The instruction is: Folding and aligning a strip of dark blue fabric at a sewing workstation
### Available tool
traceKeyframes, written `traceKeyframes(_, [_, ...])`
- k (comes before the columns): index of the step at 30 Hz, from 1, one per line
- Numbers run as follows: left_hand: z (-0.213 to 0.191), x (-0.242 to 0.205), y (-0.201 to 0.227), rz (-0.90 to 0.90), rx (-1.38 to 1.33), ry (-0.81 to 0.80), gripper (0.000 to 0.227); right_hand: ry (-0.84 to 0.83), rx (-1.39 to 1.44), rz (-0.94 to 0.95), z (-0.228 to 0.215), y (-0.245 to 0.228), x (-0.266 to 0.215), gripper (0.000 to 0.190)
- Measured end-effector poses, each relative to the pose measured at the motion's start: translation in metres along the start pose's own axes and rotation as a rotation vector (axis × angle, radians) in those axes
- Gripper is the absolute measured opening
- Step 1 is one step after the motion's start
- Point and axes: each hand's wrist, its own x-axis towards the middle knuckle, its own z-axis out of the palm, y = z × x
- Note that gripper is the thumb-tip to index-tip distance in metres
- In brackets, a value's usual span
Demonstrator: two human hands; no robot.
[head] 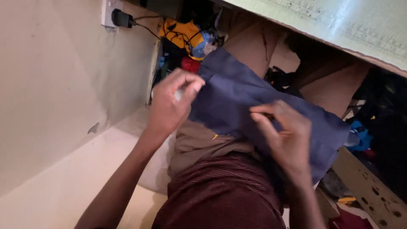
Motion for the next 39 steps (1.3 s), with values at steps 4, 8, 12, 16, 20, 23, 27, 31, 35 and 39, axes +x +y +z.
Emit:
traceKeyframes(4, [0.02,-0.028,-0.035,0.0,0.052,0.044,0.033,0.088,-0.244,-0.293,0.033,0.01,0.008,0.017])
traceKeyframes(8, [0.032,-0.023,-0.034,-0.079,0.0,0.078,0.042,0.118,-0.376,-0.261,0.043,0.006,0.02,0.018])
traceKeyframes(12, [0.03,-0.021,-0.021,-0.009,-0.009,0.103,0.019,0.078,-0.426,-0.185,0.04,0.019,0.029,0.022])
traceKeyframes(16, [0.022,-0.023,-0.016,0.192,0.204,0.191,0.008,0.038,-0.25,-0.159,0.038,0.025,0.038,0.027])
traceKeyframes(20, [0.014,-0.026,0.004,0.237,0.197,0.181,0.009,-0.07,-0.157,-0.251,0.036,0.011,0.054,0.024])
traceKeyframes(23, [0.01,-0.039,0.021,0.187,0.024,0.143,0.01,-0.133,-0.042,-0.292,0.021,-0.008,0.044,0.012])
traceKeyframes(27, [0.008,-0.066,0.032,-0.013,-0.219,-0.069,0.014,-0.331,0.209,-0.111,-0.002,-0.017,0.01,0.006])
traceKeyframes(31, [0.015,-0.068,0.019,-0.006,-0.12,-0.185,0.013,-0.329,0.092,-0.03,0.006,-0.018,0.008,0.009])
traceKeyframes(35, [0.028,-0.051,0.0,0.053,0.016,-0.027,0.015,-0.175,-0.097,-0.069,0.032,0.01,0.007,0.011])
traceKeyframes(39, [0.04,-0.04,-0.006,0.007,0.047,0.075,0.014,-0.058,-0.126,-0.071,0.043,0.013,0.011,0.01])
